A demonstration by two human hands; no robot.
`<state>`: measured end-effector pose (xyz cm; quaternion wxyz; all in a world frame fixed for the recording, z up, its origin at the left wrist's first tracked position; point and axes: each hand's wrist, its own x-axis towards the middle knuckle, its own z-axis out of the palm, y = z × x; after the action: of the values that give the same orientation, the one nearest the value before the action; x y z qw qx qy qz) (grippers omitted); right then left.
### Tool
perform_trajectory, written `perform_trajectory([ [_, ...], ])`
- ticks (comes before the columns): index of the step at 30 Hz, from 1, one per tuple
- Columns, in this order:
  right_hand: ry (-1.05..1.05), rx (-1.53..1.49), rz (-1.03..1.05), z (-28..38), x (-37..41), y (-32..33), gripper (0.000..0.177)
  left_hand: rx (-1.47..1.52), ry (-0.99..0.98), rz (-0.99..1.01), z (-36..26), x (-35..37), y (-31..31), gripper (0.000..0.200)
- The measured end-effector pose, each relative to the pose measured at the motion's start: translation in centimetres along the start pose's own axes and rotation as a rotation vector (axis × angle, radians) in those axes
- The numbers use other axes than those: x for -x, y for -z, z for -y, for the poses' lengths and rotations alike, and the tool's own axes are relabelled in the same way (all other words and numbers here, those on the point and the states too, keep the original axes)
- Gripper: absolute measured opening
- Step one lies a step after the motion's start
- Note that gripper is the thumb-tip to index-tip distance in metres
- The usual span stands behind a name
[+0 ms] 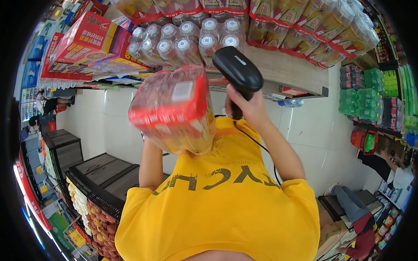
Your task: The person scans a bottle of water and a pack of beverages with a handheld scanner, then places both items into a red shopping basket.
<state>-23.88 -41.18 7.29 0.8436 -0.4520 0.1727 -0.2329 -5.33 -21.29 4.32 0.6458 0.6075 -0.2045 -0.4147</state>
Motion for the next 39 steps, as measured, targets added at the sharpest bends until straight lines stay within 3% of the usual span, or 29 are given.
perform_trajectory([
  [5, -0.003, -0.005, 0.003, -3.0, -0.5, 0.5, 0.028, 0.346, 0.286, -0.105, 1.4, 0.0, -2.2, 0.017],
  [8, -0.068, 0.072, -0.060, -2.7, 0.1, 0.9, 0.036, 0.452, 0.376, -0.203, 1.5, -0.3, -3.4, 0.017],
  [13, -0.013, 0.046, -0.170, -4.9, 0.8, 2.0, 0.035, 0.500, 0.448, -0.342, 0.9, -0.7, -4.4, 0.017],
  [19, -0.014, 0.032, -0.236, -4.9, 1.4, 2.6, 0.033, 0.161, 0.328, -0.149, 1.8, -1.1, -3.9, 0.017],
  [27, 0.064, 0.058, -0.386, -4.4, 2.5, 3.9, 0.028, 0.210, 0.177, 0.073, 6.9, -4.2, -4.1, 0.025],
  [31, 0.071, 0.118, -0.529, -4.5, 4.0, 7.4, 0.028, 0.147, 0.288, 0.217, 5.8, -5.9, -8.7, 0.032],
  [37, 0.040, 0.163, -0.775, -4.2, 5.5, 10.8, 0.031, 0.608, 0.637, 0.274, 8.1, -9.0, -14.9, 0.036],
  [39, 0.019, 0.193, -0.847, -4.3, 5.2, 12.0, 0.034, 0.633, 0.582, 0.362, 10.5, -10.6, -16.0, 0.039],
])
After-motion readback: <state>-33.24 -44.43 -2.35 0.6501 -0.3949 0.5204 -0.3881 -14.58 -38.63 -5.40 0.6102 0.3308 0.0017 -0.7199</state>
